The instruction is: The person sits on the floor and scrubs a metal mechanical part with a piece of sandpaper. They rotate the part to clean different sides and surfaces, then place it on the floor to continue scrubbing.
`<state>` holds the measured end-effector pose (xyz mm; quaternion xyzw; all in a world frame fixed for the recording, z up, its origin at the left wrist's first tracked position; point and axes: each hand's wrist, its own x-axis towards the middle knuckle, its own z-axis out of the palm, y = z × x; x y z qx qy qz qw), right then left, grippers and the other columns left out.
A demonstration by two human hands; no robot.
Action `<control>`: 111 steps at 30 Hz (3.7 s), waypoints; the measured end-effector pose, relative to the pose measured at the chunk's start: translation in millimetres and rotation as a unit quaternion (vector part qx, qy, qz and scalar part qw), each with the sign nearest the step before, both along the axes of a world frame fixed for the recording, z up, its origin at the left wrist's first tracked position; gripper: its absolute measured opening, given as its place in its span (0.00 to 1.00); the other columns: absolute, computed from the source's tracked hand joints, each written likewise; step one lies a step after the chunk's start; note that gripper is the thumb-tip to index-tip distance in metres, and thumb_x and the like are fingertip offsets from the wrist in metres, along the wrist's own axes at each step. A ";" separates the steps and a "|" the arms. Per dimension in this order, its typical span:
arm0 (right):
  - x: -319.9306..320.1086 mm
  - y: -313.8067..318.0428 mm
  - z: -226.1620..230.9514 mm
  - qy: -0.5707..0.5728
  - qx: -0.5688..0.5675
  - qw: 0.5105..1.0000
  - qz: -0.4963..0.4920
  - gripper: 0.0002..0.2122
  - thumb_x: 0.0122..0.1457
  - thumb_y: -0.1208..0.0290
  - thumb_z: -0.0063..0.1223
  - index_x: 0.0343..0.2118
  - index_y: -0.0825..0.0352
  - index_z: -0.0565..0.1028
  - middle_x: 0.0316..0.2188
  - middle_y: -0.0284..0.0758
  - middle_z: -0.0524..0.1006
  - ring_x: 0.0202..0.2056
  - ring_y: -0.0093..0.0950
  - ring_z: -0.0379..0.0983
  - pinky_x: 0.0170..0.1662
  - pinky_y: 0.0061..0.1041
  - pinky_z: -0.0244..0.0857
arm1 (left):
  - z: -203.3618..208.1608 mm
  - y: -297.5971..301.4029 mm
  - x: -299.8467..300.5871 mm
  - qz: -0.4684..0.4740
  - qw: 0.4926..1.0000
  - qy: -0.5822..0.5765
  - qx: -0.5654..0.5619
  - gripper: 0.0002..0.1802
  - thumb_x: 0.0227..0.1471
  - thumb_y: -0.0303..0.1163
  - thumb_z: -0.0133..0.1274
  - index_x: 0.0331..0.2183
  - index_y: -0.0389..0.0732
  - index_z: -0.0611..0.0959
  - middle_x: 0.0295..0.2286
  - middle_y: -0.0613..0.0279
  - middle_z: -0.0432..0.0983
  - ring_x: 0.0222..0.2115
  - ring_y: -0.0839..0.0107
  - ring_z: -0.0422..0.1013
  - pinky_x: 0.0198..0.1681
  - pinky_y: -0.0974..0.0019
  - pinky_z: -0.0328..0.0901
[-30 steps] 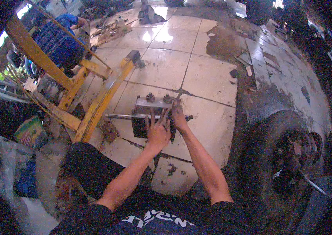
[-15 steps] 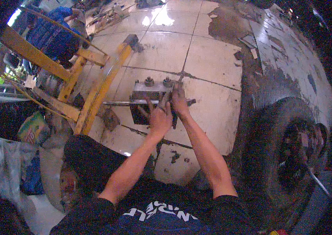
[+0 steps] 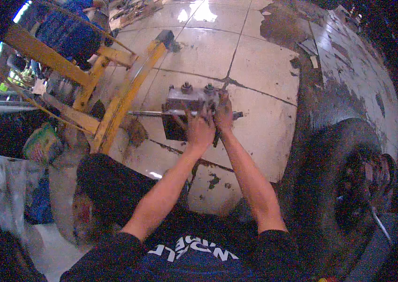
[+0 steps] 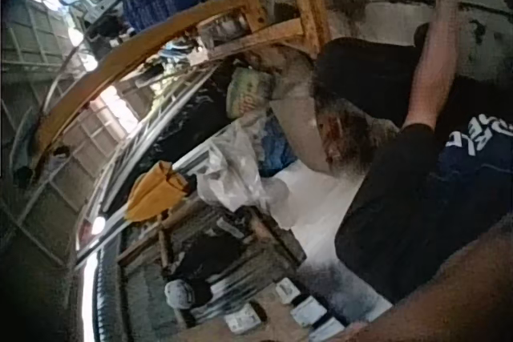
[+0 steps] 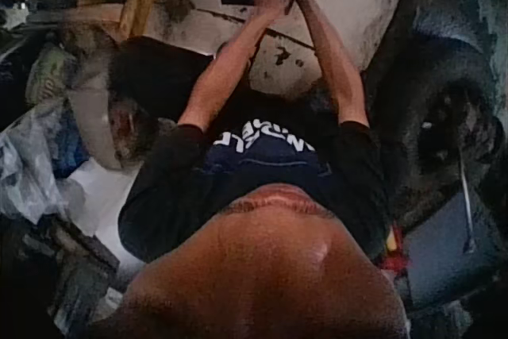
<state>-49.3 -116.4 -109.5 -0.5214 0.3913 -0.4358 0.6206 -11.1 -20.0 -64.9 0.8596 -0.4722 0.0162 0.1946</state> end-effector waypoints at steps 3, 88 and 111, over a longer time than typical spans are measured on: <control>-8.7 6.6 6.4 -0.055 0.086 0.995 -0.001 0.27 0.71 0.48 0.29 0.56 0.68 0.69 0.53 0.44 0.72 0.52 0.33 0.69 0.55 0.30 0.62 | 4.1 9.7 -17.7 0.005 0.999 0.024 -0.046 0.25 0.64 0.43 0.37 0.61 0.53 0.69 0.62 0.68 0.61 0.67 0.42 0.37 0.61 0.23 0.25; -3.6 2.3 -16.7 -0.019 0.052 0.997 -0.059 0.22 0.70 0.57 0.30 0.48 0.71 0.73 0.42 0.40 0.77 0.41 0.28 0.73 0.47 0.28 0.67 | 22.3 15.6 12.4 -0.125 0.987 -0.100 0.012 0.27 0.63 0.44 0.38 0.62 0.55 0.68 0.67 0.61 0.47 0.67 0.41 0.34 0.64 0.29 0.26; -1.2 -4.2 -27.3 -0.005 0.008 0.995 -0.095 0.28 0.67 0.46 0.37 0.48 0.71 0.73 0.42 0.46 0.77 0.42 0.37 0.73 0.48 0.36 0.65 | 27.3 10.8 30.2 -0.233 0.954 -0.176 0.075 0.29 0.60 0.39 0.40 0.61 0.43 0.68 0.66 0.58 0.51 0.68 0.49 0.36 0.67 0.39 0.31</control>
